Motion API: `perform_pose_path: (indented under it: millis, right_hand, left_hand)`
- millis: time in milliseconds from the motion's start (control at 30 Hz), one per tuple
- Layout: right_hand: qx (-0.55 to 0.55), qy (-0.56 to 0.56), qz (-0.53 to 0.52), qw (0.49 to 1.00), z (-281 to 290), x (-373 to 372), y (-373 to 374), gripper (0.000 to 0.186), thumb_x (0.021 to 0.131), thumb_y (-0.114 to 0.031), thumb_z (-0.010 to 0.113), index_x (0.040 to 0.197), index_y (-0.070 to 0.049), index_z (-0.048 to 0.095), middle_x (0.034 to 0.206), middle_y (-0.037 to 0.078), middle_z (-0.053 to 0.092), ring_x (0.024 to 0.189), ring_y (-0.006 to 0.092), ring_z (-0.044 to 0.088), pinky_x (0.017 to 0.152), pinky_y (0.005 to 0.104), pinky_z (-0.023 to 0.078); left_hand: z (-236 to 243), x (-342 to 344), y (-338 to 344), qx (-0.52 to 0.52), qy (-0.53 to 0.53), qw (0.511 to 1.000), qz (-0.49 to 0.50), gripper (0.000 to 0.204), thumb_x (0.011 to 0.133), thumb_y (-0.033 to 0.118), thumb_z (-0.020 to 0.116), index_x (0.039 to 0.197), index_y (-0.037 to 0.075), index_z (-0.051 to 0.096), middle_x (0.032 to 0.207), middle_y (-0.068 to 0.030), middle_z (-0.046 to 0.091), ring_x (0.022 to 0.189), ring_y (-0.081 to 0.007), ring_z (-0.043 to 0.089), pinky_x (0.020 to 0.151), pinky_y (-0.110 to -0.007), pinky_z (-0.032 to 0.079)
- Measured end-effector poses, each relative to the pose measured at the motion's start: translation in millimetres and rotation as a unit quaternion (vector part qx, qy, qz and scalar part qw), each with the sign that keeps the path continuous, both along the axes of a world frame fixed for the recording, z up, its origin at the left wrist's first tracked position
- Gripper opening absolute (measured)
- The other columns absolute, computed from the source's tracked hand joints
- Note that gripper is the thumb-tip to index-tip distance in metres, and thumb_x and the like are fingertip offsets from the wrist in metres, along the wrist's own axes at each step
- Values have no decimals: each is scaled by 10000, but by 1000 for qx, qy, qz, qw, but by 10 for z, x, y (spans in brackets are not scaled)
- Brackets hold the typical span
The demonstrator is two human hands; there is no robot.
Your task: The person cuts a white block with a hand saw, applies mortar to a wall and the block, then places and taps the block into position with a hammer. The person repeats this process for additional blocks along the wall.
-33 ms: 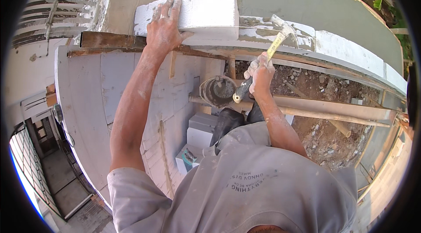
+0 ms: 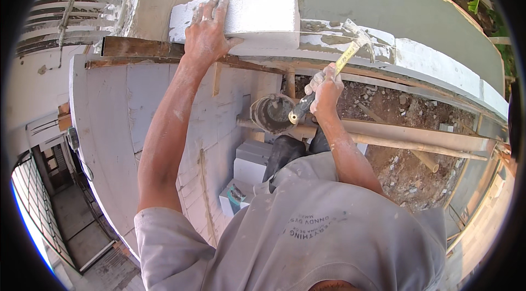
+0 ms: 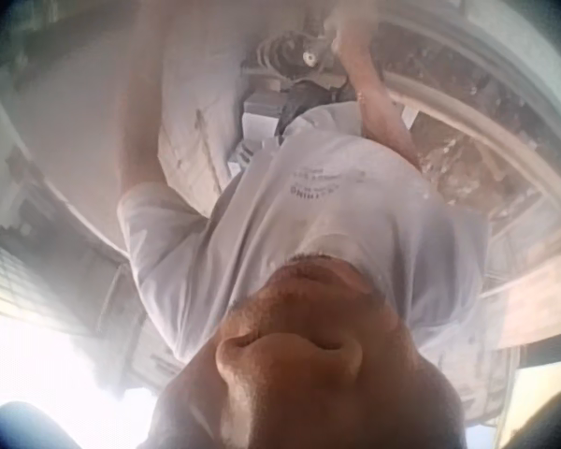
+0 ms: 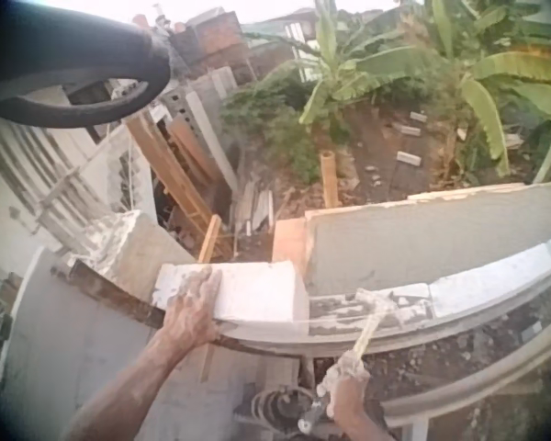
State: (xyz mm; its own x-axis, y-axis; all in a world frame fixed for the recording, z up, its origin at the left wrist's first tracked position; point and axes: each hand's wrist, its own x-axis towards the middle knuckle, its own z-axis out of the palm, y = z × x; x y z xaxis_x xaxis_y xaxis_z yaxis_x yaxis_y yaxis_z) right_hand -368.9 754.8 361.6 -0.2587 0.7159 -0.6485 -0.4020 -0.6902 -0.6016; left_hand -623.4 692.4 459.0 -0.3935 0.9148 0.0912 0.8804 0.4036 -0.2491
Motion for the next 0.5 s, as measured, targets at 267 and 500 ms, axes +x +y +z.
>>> perform_pose_path:
  millis: [267,500]
  right_hand:
    - [253,-207,257,910,-251,939,-21,366,982,-369,585,761,-109,455,567,-50,407,438,73,403,400,280,355]
    - [516,-276,382,715,115,1609,13,323,999,-315,515,975,0,585,649,67,493,585,164,470,544,346,401]
  left_hand:
    - [26,-28,-65,31,11,999,1,1004,612,421,890,1446,112,424,1453,-162,443,1284,-373,495,928,-460,553]
    - [-95,348,-250,145,-42,987,46,955,696,283,843,1488,126,334,1533,-189,301,1424,-425,249,1166,-569,215]
